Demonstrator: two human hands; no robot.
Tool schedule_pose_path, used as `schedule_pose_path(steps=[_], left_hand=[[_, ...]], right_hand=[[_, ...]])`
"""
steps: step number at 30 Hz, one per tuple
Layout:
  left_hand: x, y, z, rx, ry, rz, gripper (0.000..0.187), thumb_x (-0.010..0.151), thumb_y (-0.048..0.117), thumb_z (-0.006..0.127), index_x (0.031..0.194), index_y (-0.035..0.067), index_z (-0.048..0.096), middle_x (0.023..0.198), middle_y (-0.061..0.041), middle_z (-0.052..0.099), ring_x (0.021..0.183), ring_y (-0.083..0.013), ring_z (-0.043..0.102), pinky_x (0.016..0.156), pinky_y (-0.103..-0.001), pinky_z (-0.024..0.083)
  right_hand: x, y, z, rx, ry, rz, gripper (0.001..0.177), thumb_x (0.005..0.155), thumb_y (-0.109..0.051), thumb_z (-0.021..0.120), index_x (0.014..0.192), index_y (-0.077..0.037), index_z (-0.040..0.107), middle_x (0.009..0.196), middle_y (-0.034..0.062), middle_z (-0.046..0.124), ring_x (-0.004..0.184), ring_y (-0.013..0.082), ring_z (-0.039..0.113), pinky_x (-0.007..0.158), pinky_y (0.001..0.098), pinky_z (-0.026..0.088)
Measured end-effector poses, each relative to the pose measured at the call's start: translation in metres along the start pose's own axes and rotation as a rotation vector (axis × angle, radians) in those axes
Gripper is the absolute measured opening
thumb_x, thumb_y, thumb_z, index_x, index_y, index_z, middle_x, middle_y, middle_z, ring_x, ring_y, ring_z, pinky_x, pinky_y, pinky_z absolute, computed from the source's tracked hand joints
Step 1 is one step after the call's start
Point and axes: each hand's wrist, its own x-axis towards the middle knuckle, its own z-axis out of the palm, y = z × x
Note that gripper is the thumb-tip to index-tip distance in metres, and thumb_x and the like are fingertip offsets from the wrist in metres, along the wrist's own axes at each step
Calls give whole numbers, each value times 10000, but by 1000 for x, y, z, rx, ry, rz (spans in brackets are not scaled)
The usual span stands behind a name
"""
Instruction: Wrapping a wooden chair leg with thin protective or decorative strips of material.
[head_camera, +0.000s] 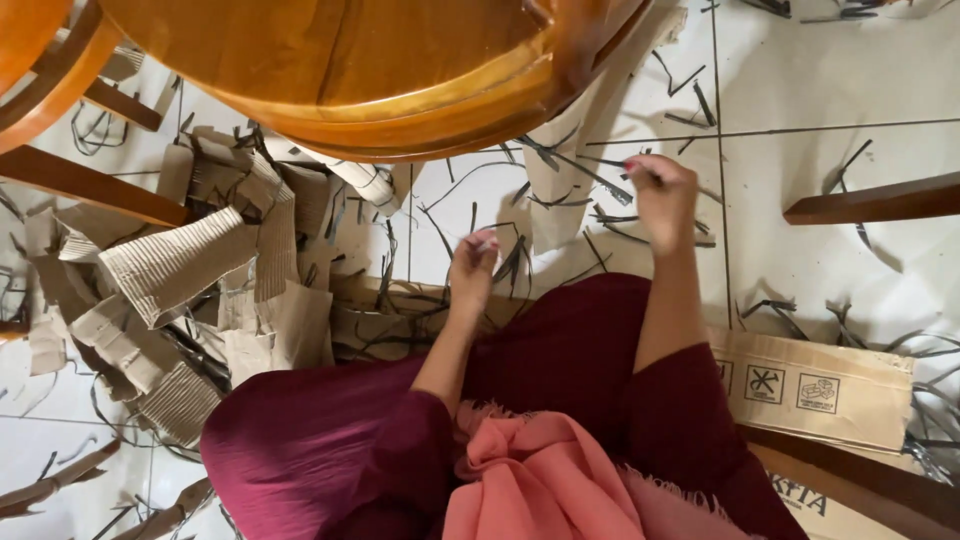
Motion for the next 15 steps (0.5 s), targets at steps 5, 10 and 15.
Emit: schedule_pose_path(steps=[5,10,15], left_hand=[[5,66,28,-251,19,12,575,1013,115,624,1510,30,348,1577,-310,302,1460,-533,294,1169,-664,310],[19,86,41,-188,-135,-74,486,1107,230,390,1559,56,347,1600,-308,260,1493,-559,210,1183,-698,257],[54,0,31,331,-20,183,174,1029,229,653,1137,178,779,800,-39,783,768,-166,767,754,-297,595]], right_hand=[[15,35,31,84,-133,22,125,961,-48,707,1018,-96,808,890,159,722,809,183,620,726,351,524],[13,35,44,34,-192,-31,169,941,-5,693,999,-105,816,873,170,732,790,199,639,734,339,536],[5,29,48,-25,-247,92,154,908,-32,693,1020,-63,794,917,188,738,860,246,680,791,405,529]])
